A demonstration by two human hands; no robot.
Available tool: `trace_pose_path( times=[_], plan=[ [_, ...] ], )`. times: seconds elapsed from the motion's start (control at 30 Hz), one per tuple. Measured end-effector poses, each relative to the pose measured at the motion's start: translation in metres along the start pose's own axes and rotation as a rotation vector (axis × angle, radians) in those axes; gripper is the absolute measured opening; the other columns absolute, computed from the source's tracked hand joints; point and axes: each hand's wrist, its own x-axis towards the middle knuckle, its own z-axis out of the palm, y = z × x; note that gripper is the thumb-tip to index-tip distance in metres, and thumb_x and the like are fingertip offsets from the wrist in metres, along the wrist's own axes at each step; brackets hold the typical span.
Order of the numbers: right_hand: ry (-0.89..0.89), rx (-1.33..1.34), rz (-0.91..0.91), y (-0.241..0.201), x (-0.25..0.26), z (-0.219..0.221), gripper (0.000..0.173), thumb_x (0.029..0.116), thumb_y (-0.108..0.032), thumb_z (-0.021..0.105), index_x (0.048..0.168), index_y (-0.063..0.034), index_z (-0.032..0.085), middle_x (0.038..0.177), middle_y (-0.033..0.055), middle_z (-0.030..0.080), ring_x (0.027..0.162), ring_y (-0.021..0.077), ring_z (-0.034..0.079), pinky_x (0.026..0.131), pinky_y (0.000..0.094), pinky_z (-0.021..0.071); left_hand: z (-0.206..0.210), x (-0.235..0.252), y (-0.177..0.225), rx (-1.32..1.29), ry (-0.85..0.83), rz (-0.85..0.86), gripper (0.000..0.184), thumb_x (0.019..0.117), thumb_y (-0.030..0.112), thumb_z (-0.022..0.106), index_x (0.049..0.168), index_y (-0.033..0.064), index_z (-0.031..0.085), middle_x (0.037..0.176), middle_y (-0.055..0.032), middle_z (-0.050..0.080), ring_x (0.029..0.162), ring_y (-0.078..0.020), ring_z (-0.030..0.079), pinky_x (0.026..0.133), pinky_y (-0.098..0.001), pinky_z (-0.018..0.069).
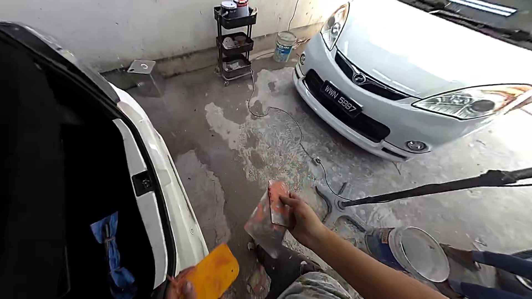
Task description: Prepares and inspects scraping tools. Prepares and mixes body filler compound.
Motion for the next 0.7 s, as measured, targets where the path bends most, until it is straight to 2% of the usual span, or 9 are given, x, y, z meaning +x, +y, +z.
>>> trace_pose_path(
  times=[0.07, 0.13, 0.2, 0.3, 0.37, 0.47, 0.6, 0.67, 0.7],
  plan=[
    [-0.038, 0.009, 0.051, -0.024, 0.001, -0.006, 0.029, 0.1067, -0.016, 0.048, 0.132, -0.0024, 0.049, 0.106, 0.0210, 0.069, 0.090, 0.0309, 0.072, 0.076, 0.0478, 0.0616, 0.048, 0.028, 0.021, 0.041, 0.002, -0.047, 0.035, 0.1101, 0.014, 0.034, 0.138, -0.0066, 0.039, 0.114, -0.0140, 0.062, 0.083, -0.0197, 0.073, 0.061, -0.0403, 0.0662],
    [-0.089, 0.043, 0.067, -0.043, 0.001, -0.004, 0.028, 0.1071, -0.014, 0.048, 0.131, -0.0006, 0.049, 0.107, 0.0224, 0.069, 0.092, 0.0322, 0.072, 0.077, 0.0493, 0.0619, 0.089, 0.054, 0.036, 0.048, -0.021, -0.074, 0.038, 0.1095, 0.013, 0.036, 0.142, -0.0062, 0.041, 0.119, -0.0176, 0.063, 0.089, -0.0239, 0.073, 0.064, -0.0427, 0.0666],
    [-0.129, 0.083, 0.048, -0.056, 0.003, 0.008, 0.025, 0.1067, -0.011, 0.048, 0.129, 0.0005, 0.049, 0.107, 0.0230, 0.069, 0.092, 0.0326, 0.073, 0.078, 0.0500, 0.0623, 0.120, 0.083, 0.038, 0.039, -0.068, -0.045, 0.037, 0.1090, 0.014, 0.037, 0.139, -0.0056, 0.048, 0.120, -0.0169, 0.065, 0.099, -0.0230, 0.072, 0.075, -0.0403, 0.0657],
    [-0.137, 0.113, -0.032, -0.073, 0.025, 0.036, 0.032, 0.1054, -0.006, 0.050, 0.136, 0.0027, 0.046, 0.111, 0.0254, 0.068, 0.094, 0.0344, 0.073, 0.080, 0.0507, 0.0628, 0.157, 0.127, 0.045, -0.031, -0.136, -0.037, 0.037, 0.1102, 0.012, 0.034, 0.137, -0.0052, 0.053, 0.125, -0.0138, 0.066, 0.114, -0.0177, 0.066, 0.098, -0.0334, 0.0571],
    [-0.101, 0.126, -0.062, -0.088, 0.051, 0.055, 0.033, 0.1048, -0.004, 0.051, 0.136, 0.0037, 0.046, 0.111, 0.0261, 0.068, 0.093, 0.0346, 0.073, 0.080, 0.0505, 0.0628, 0.175, 0.158, 0.054, -0.093, -0.160, -0.067, 0.039, 0.1112, 0.013, 0.031, 0.138, -0.0067, 0.052, 0.129, -0.0141, 0.065, 0.118, -0.0171, 0.065, 0.104, -0.0333, 0.0538],
    [-0.076, 0.118, -0.104, -0.117, 0.096, 0.076, 0.033, 0.1041, -0.002, 0.051, 0.136, 0.0046, 0.046, 0.110, 0.0264, 0.068, 0.092, 0.0345, 0.073, 0.080, 0.0504, 0.0632, 0.193, 0.215, 0.059, -0.162, -0.218, -0.107, 0.041, 0.1123, 0.018, 0.030, 0.133, -0.0057, 0.056, 0.120, -0.0150, 0.069, 0.109, -0.0201, 0.069, 0.097, -0.0368, 0.0585],
    [-0.028, 0.070, -0.210, -0.164, 0.175, 0.109, 0.033, 0.1039, -0.002, 0.052, 0.135, 0.0055, 0.047, 0.108, 0.0261, 0.069, 0.091, 0.0340, 0.074, 0.078, 0.0492, 0.0639, 0.216, 0.322, 0.060, -0.207, -0.335, -0.170, 0.049, 0.1130, 0.025, 0.026, 0.117, -0.0066, 0.063, 0.103, -0.0200, 0.073, 0.090, -0.0281, 0.075, 0.075, -0.0425, 0.0649],
    [0.030, 0.075, -0.252, -0.191, 0.210, 0.131, 0.028, 0.1047, -0.004, 0.051, 0.131, 0.0052, 0.049, 0.104, 0.0242, 0.069, 0.088, 0.0319, 0.074, 0.076, 0.0478, 0.0640, 0.220, 0.393, 0.057, -0.178, -0.438, -0.223, 0.068, 0.1120, 0.042, 0.021, 0.106, -0.0070, 0.068, 0.100, -0.0209, 0.074, 0.090, -0.0301, 0.074, 0.075, -0.0442, 0.0634],
    [0.081, 0.101, -0.254, -0.206, 0.221, 0.144, 0.026, 0.1051, -0.005, 0.051, 0.129, 0.0051, 0.049, 0.102, 0.0233, 0.069, 0.086, 0.0308, 0.074, 0.075, 0.0473, 0.0639, 0.220, 0.430, 0.058, -0.123, -0.477, -0.276, 0.073, 0.1105, 0.047, 0.017, 0.108, -0.0055, 0.068, 0.105, -0.0203, 0.075, 0.096, -0.0305, 0.073, 0.081, -0.0455, 0.0619]
  ],
)
